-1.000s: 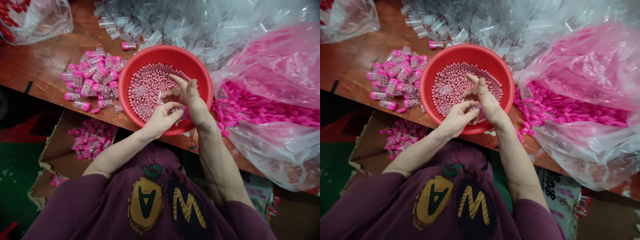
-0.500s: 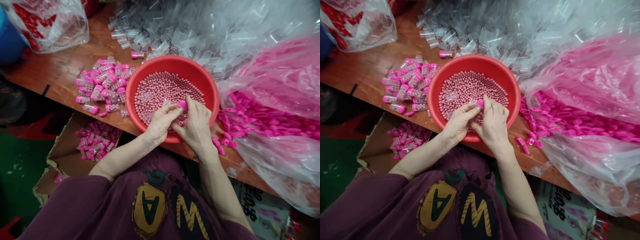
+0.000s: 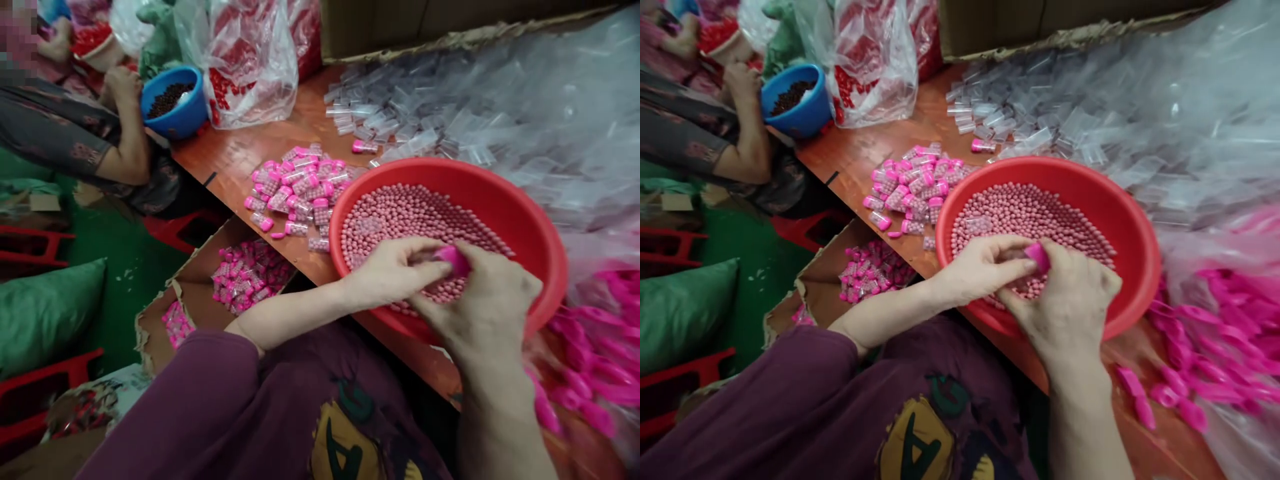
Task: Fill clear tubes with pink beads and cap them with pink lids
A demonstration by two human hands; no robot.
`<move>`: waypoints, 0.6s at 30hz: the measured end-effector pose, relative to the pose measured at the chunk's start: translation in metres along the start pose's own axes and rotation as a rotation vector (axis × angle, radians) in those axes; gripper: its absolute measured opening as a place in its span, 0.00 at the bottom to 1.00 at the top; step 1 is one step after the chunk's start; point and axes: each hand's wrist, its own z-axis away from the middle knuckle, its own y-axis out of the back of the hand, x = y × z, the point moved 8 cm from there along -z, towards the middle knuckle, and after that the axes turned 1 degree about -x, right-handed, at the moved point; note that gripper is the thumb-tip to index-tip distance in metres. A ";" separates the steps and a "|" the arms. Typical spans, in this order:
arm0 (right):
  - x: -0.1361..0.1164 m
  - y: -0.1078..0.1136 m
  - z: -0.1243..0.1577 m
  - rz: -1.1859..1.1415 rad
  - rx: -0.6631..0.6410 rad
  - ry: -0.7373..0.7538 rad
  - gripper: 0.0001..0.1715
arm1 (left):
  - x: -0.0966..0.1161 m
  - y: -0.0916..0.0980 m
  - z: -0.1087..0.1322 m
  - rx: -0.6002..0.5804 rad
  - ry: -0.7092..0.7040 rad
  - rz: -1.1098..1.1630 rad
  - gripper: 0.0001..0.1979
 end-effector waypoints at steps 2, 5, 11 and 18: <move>-0.004 -0.008 -0.001 -0.129 -0.028 0.032 0.63 | 0.033 0.040 -0.004 0.118 -0.202 -0.219 0.14; -0.002 -0.003 0.003 -0.211 0.005 -0.026 0.60 | 0.083 0.104 -0.004 0.425 -0.404 -0.735 0.15; -0.001 0.022 0.010 -0.151 0.123 -0.150 0.14 | 0.084 0.090 -0.017 0.314 -0.385 -1.766 0.16; 0.004 0.010 0.014 -0.198 -0.003 -0.220 0.12 | 0.023 0.048 -0.042 -0.205 -0.179 -1.970 0.23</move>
